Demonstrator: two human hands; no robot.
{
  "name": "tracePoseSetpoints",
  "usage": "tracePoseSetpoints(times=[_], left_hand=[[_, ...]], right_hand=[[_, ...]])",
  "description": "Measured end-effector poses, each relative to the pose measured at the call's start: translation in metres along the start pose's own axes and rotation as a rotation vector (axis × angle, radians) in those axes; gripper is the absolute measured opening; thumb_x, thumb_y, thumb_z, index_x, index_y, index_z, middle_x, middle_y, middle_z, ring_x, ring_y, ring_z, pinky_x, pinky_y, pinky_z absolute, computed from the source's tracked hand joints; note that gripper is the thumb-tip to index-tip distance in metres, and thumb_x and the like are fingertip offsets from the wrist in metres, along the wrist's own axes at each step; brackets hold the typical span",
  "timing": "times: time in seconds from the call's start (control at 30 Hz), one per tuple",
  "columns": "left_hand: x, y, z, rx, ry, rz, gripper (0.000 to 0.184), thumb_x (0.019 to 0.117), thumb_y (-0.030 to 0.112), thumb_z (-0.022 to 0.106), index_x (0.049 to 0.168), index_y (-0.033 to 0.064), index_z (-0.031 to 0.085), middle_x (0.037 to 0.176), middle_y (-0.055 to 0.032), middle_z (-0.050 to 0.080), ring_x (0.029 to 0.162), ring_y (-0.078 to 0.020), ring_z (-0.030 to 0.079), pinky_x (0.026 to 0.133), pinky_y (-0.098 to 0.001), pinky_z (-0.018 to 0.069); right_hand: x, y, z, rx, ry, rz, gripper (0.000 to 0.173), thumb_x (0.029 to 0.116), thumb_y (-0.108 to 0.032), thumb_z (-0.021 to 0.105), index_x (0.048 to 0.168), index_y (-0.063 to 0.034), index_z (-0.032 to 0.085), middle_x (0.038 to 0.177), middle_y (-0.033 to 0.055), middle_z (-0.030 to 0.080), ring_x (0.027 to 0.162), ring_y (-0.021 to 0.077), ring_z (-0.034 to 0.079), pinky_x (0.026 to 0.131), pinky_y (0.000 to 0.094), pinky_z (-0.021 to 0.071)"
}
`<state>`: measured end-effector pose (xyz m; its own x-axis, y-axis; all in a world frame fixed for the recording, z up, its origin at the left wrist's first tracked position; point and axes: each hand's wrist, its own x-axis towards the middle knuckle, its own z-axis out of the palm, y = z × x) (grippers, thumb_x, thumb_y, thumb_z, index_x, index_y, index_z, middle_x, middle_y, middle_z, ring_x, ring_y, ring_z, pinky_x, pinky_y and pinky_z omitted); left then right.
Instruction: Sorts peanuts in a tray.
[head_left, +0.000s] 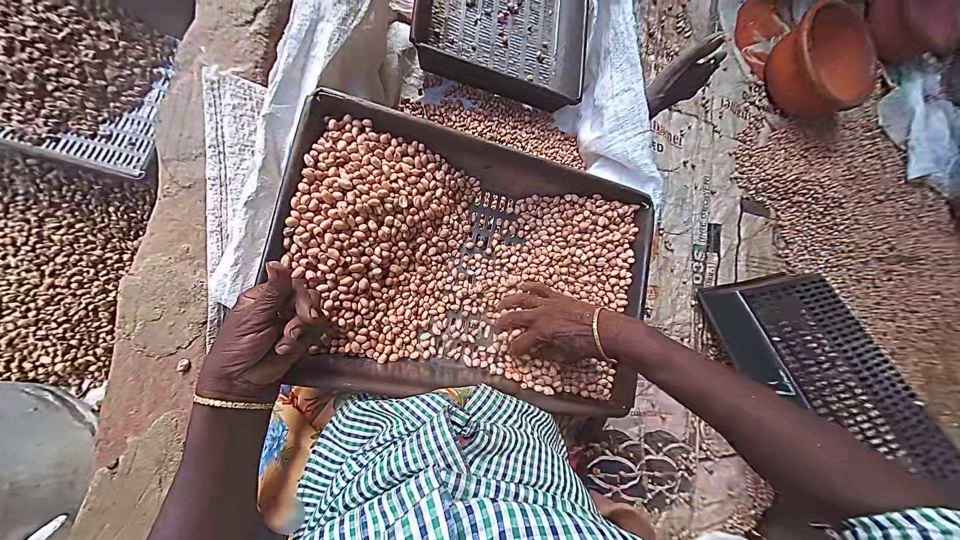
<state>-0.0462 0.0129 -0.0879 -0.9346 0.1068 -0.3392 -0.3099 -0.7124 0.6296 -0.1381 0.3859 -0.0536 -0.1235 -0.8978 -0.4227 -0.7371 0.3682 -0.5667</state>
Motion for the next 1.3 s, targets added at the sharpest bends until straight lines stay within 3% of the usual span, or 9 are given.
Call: tracePoseSetpoints(times=[0.13, 0.27, 0.5, 0.63, 0.73, 0.87, 0.97, 1.2, 1.3], left_hand=[[0.000, -0.001, -0.001, 0.032, 0.020, 0.028, 0.059, 0.1113, 0.033, 0.033, 0.065, 0.0149, 0.066, 0.050, 0.0084, 0.055, 0.040, 0.0045, 0.048, 0.039, -0.0101, 0.0393], [0.001, -0.002, -0.005, 0.082, 0.006, 0.035, 0.056, 0.1108, 0.034, 0.036, 0.068, 0.0166, 0.067, 0.052, 0.0100, 0.057, 0.040, 0.0058, 0.047, 0.038, -0.0096, 0.0381], [0.002, -0.002, -0.020, 0.073, -0.085, 0.015, 0.048, 0.1065, 0.043, 0.046, 0.072, 0.0188, 0.070, 0.054, 0.0118, 0.057, 0.042, 0.0060, 0.049, 0.039, -0.0096, 0.0391], [0.002, -0.004, -0.018, 0.061, -0.110, 0.096, 0.043, 0.1035, 0.045, 0.052, 0.075, 0.0192, 0.072, 0.057, 0.0119, 0.061, 0.044, 0.0062, 0.050, 0.041, -0.0095, 0.0403], [-0.008, -0.010, -0.014, 0.138, -0.057, 0.464, 0.040, 0.1046, 0.042, 0.051, 0.080, 0.0188, 0.073, 0.063, 0.0120, 0.065, 0.048, 0.0050, 0.053, 0.046, -0.0104, 0.0435], [-0.010, -0.014, -0.017, -0.008, -0.032, 0.619, 0.045, 0.1084, 0.036, 0.043, 0.080, 0.0150, 0.071, 0.066, 0.0085, 0.067, 0.050, 0.0024, 0.058, 0.047, -0.0117, 0.0471], [-0.008, -0.012, -0.021, -0.010, -0.044, 0.566, 0.048, 0.1096, 0.037, 0.040, 0.079, 0.0160, 0.070, 0.065, 0.0092, 0.066, 0.049, 0.0034, 0.057, 0.047, -0.0109, 0.0461], [-0.007, -0.009, -0.012, 0.094, -0.117, 0.390, 0.046, 0.1059, 0.045, 0.046, 0.078, 0.0197, 0.072, 0.061, 0.0134, 0.063, 0.048, 0.0061, 0.054, 0.045, -0.0095, 0.0426], [-0.006, -0.009, -0.012, 0.081, -0.118, 0.361, 0.047, 0.1057, 0.045, 0.045, 0.077, 0.0194, 0.072, 0.060, 0.0136, 0.061, 0.047, 0.0058, 0.052, 0.045, -0.0101, 0.0420]], right_hand=[[-0.054, 0.038, -0.078, -0.163, 0.107, 0.300, 0.020, 0.0868, 0.006, 0.070, 0.093, -0.0098, 0.082, 0.132, 0.0122, 0.069, 0.137, 0.0457, 0.050, 0.110, 0.0725, 0.0263], [-0.028, 0.031, -0.080, -0.135, 0.608, 0.017, 0.028, 0.0803, 0.017, 0.051, 0.081, 0.0023, 0.074, 0.103, 0.0187, 0.076, 0.108, 0.0400, 0.069, 0.098, 0.0550, 0.0480], [0.037, -0.053, 0.048, 0.363, 0.292, 0.004, 0.023, 0.0996, -0.003, 0.055, 0.110, 0.0072, 0.073, 0.120, 0.0238, 0.070, 0.121, 0.0429, 0.063, 0.107, 0.0566, 0.0426], [-0.020, -0.062, 0.029, 0.303, 0.054, 0.339, 0.023, 0.1003, -0.006, 0.056, 0.109, 0.0038, 0.075, 0.128, 0.0191, 0.069, 0.132, 0.0423, 0.055, 0.111, 0.0598, 0.0341], [-0.052, -0.061, -0.011, 0.222, -0.147, 0.660, 0.018, 0.0993, -0.007, 0.062, 0.106, -0.0030, 0.079, 0.133, 0.0130, 0.068, 0.141, 0.0396, 0.046, 0.118, 0.0649, 0.0163], [-0.073, -0.031, -0.006, -0.068, 0.611, 0.481, 0.010, 0.0866, 0.003, 0.068, 0.088, 0.0013, 0.078, 0.099, 0.0181, 0.076, 0.102, 0.0368, 0.072, 0.097, 0.0544, 0.0510], [-0.058, 0.002, -0.006, -0.011, 1.103, 0.637, 0.018, 0.0951, 0.002, 0.060, 0.105, 0.0104, 0.073, 0.114, 0.0263, 0.072, 0.114, 0.0370, 0.069, 0.104, 0.0430, 0.0507], [-0.018, 0.031, 0.004, -0.070, 1.113, 0.839, 0.021, 0.0964, -0.004, 0.064, 0.107, 0.0127, 0.072, 0.135, 0.0312, 0.061, 0.127, 0.0458, 0.060, 0.109, 0.0520, 0.0451], [-0.020, 0.038, 0.008, 0.346, 1.551, 0.642, 0.014, 0.0950, 0.003, 0.061, 0.102, 0.0119, 0.069, 0.120, 0.0159, 0.069, 0.112, 0.0155, 0.067, 0.098, 0.0259, 0.0523]])
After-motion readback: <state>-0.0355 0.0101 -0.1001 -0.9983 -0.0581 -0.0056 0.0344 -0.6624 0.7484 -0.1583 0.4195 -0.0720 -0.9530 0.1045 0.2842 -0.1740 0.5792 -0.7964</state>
